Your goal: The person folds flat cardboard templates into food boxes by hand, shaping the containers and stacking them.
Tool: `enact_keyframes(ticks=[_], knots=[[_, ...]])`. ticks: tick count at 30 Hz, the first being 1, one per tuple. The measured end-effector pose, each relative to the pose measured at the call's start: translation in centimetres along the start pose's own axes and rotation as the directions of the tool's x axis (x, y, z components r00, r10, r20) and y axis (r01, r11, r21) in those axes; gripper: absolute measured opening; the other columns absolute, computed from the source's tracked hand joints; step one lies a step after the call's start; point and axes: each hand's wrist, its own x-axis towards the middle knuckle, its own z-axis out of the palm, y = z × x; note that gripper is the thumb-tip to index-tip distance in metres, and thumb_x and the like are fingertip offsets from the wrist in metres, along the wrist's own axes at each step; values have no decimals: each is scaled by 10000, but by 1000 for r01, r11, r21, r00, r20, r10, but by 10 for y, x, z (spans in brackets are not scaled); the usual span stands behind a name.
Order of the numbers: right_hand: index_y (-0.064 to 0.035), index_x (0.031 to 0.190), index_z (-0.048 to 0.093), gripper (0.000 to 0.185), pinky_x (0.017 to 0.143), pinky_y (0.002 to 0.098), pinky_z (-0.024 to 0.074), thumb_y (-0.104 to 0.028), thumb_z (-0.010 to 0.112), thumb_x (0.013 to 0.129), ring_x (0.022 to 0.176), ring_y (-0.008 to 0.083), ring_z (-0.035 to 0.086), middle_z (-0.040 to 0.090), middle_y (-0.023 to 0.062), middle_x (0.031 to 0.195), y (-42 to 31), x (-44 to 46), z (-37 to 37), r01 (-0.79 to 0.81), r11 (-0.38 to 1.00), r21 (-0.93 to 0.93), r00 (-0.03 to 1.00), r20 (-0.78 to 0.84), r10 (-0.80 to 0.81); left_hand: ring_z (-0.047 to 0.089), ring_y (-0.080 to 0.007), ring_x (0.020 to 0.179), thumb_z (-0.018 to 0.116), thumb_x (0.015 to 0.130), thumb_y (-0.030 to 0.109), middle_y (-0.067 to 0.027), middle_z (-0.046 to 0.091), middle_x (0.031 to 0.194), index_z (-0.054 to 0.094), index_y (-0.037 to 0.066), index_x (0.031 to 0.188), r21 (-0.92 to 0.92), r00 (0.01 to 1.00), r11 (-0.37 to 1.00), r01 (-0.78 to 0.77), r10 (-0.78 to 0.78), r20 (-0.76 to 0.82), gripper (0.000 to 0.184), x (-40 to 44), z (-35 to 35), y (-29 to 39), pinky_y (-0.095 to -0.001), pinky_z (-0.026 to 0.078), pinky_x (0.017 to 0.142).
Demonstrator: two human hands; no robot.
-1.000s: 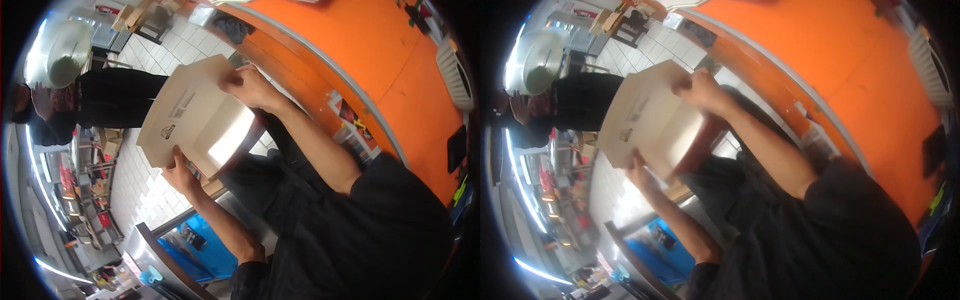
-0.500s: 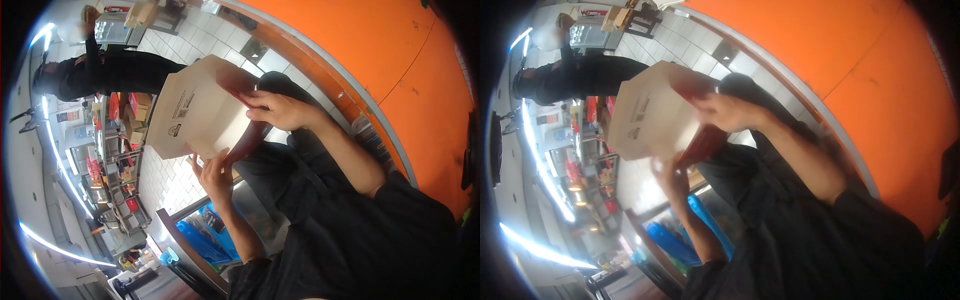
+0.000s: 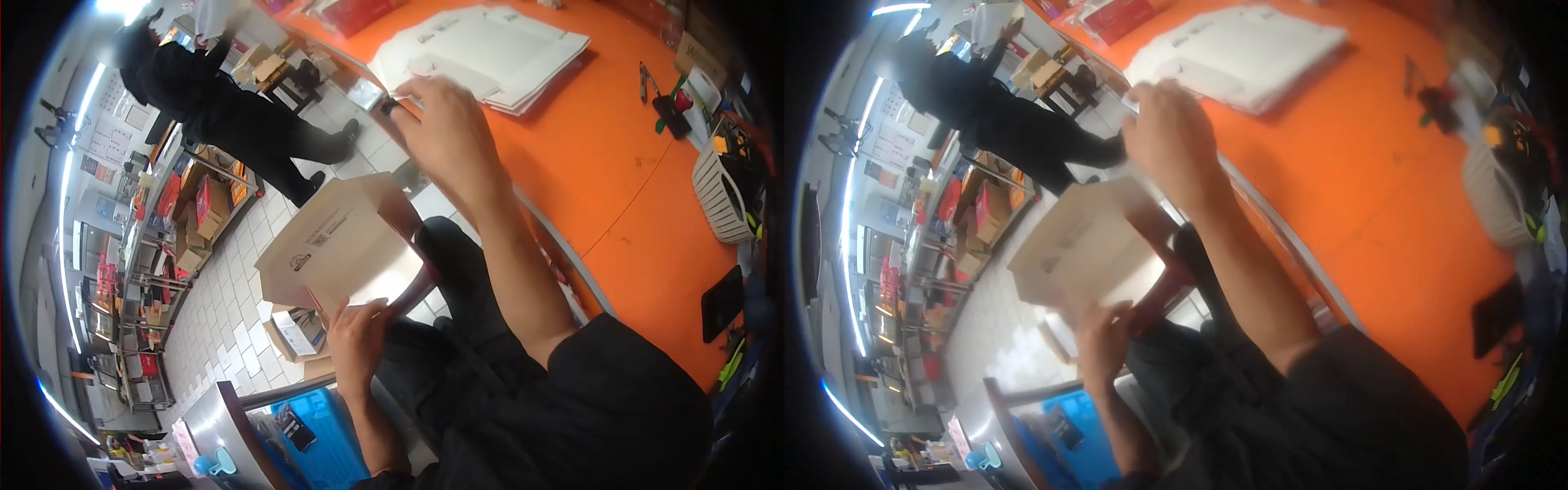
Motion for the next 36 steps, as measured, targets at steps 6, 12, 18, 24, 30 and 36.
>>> enact_keyframes(ticks=[6,12,18,24,30,36], knots=[[-86,1078,682,226,957,566,432,-166,570,898,1169,357,553,630,180,1184,52,64,25,-319,728,-606,915,3,404,643,-295,1005,746,757,28,-106,707,1012,709,56,967,-254,994,962,-99,83,-73,216,-8,-19,11,-432,485,941],[-45,1058,708,325,905,460,511,-318,673,887,1063,367,651,683,209,1118,53,77,16,-376,766,-521,896,6,444,635,-307,1076,784,722,46,-98,711,1070,717,51,1005,-401,990,905,-139,134,-42,290,-27,-30,3,-460,455,1021],[11,1035,706,357,899,466,527,-311,670,886,1064,360,657,686,224,1106,59,107,-4,-407,728,-552,898,-94,430,618,-290,1080,794,740,92,-78,691,1092,721,63,1020,-485,985,860,-158,169,-23,291,-35,-37,-4,-418,478,962],[-92,949,736,159,800,470,547,-148,675,813,936,379,686,721,161,982,57,104,-14,-362,873,-328,861,-477,177,620,-282,1060,795,738,86,-73,691,1080,723,61,1018,-525,986,835,-167,147,-79,290,-42,-39,-12,-395,487,937],[-138,964,737,208,807,450,541,-159,765,759,929,365,684,729,122,966,72,105,-12,-354,906,-230,859,-464,218,620,-277,1057,800,738,96,-72,690,1076,722,61,1028,-569,988,807,-156,131,-86,303,-46,-41,-18,-391,493,913],[-82,897,689,79,704,423,515,-109,722,830,817,326,689,722,133,874,77,118,-18,-177,972,-153,663,-749,2,653,-293,1046,808,692,69,-89,715,1037,730,36,959,-615,989,774,-149,107,-105,281,-48,-44,-19,-402,502,920]])
